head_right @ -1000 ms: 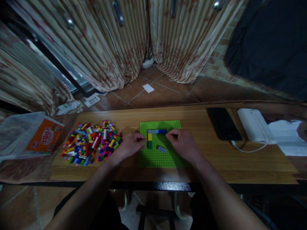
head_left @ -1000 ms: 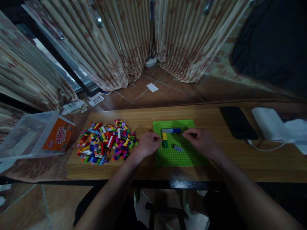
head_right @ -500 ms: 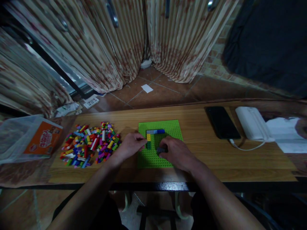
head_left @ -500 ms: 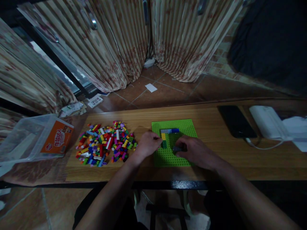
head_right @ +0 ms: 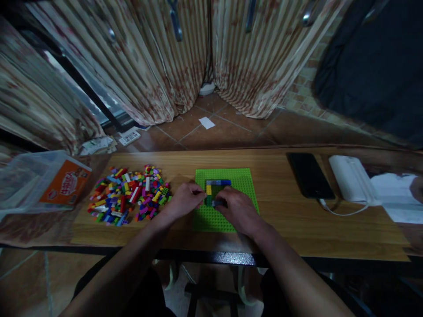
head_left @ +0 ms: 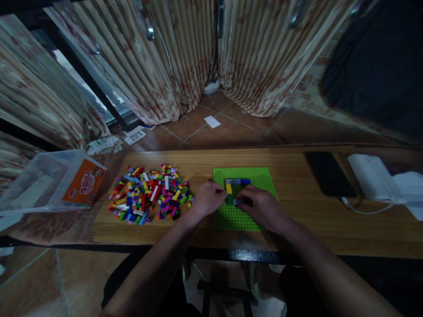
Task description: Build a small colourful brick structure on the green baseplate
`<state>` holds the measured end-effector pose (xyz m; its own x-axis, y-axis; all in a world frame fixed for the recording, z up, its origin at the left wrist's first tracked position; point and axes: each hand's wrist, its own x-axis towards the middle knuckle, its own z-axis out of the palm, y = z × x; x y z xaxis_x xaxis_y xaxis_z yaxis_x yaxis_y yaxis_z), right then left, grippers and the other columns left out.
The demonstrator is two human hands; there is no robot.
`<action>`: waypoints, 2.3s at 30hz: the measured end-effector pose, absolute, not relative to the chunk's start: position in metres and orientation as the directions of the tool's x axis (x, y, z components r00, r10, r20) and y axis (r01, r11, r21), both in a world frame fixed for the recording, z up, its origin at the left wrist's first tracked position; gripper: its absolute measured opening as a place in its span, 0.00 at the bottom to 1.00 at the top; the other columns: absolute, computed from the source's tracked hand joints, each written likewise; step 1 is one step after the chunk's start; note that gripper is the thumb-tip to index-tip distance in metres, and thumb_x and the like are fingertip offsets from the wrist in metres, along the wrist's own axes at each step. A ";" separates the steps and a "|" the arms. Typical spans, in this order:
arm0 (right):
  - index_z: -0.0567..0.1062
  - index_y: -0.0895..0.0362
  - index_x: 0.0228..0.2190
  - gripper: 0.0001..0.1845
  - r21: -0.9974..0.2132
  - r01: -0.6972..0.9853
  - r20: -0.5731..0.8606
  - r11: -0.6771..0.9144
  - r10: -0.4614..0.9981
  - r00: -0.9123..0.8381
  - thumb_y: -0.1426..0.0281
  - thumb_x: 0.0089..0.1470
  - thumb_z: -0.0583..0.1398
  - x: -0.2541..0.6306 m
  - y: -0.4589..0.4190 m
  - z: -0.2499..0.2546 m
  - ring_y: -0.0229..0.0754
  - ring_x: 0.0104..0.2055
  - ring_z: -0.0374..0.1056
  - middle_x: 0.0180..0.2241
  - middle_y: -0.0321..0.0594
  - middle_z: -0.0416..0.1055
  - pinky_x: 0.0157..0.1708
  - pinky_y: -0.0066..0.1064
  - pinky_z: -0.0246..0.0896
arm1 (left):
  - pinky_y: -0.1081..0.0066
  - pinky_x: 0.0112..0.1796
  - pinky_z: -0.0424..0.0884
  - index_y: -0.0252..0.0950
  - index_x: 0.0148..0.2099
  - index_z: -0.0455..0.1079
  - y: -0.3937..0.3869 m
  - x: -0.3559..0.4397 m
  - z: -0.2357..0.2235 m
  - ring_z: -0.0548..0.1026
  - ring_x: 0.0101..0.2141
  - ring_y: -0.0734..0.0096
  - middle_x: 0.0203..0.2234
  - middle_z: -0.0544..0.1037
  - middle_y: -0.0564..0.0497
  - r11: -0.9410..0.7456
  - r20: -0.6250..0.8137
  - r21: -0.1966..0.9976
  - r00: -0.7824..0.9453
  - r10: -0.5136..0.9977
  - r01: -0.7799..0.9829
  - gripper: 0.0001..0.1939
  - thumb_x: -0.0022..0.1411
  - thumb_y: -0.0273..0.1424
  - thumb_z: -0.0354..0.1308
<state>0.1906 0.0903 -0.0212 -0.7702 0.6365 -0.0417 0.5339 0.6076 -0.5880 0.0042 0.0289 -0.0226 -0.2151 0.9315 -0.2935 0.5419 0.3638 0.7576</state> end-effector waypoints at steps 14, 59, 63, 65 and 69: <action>0.77 0.53 0.33 0.07 -0.623 0.512 -0.016 0.591 0.645 -0.764 0.75 0.50 0.64 0.191 0.094 -0.026 0.41 0.37 0.70 0.35 0.37 0.74 0.38 0.33 0.61 | 0.74 0.28 0.65 0.34 0.33 0.75 0.020 0.003 -0.019 0.74 0.28 0.71 0.26 0.78 0.52 0.263 -0.234 0.774 -0.125 0.964 0.576 0.07 0.55 0.33 0.63; 0.80 0.54 0.28 0.12 -0.907 0.411 -0.029 0.093 0.959 -0.281 0.58 0.46 0.65 0.215 0.133 -0.009 0.43 0.32 0.72 0.29 0.39 0.78 0.34 0.34 0.66 | 0.69 0.44 0.70 0.37 0.45 0.72 0.001 0.010 -0.012 0.76 0.41 0.67 0.41 0.79 0.49 0.113 -0.012 0.693 -0.145 0.989 0.712 0.08 0.63 0.30 0.57; 0.80 0.54 0.28 0.15 -0.915 0.400 -0.015 0.054 0.986 -0.166 0.56 0.41 0.66 0.216 0.139 -0.012 0.41 0.27 0.69 0.26 0.38 0.77 0.29 0.33 0.64 | 0.57 0.59 0.61 0.35 0.59 0.67 -0.016 0.043 -0.021 0.66 0.58 0.56 0.57 0.71 0.43 -0.089 0.152 0.441 0.024 0.988 0.893 0.21 0.66 0.38 0.55; 0.80 0.54 0.27 0.16 -0.919 0.387 0.000 0.068 0.985 -0.172 0.55 0.40 0.66 0.214 0.139 -0.013 0.41 0.27 0.69 0.26 0.37 0.77 0.30 0.33 0.64 | 0.50 0.62 0.54 0.32 0.65 0.59 -0.028 0.061 -0.031 0.60 0.63 0.53 0.63 0.65 0.41 -0.156 0.162 0.358 0.103 0.981 0.921 0.31 0.67 0.44 0.52; 0.80 0.54 0.26 0.16 -0.914 0.386 0.038 0.123 0.975 -0.221 0.54 0.41 0.65 0.208 0.134 -0.014 0.42 0.29 0.71 0.27 0.38 0.78 0.32 0.34 0.66 | 0.49 0.64 0.47 0.25 0.69 0.48 -0.045 0.079 -0.052 0.46 0.68 0.52 0.68 0.52 0.38 -0.213 0.205 0.244 0.164 0.965 0.946 0.41 0.68 0.52 0.44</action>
<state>0.2085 0.1342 -0.0141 -0.2207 0.9746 0.0376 0.3864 0.1227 -0.9141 0.0792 -0.0455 -0.0523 0.1641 0.9649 0.2052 0.9460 -0.2129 0.2444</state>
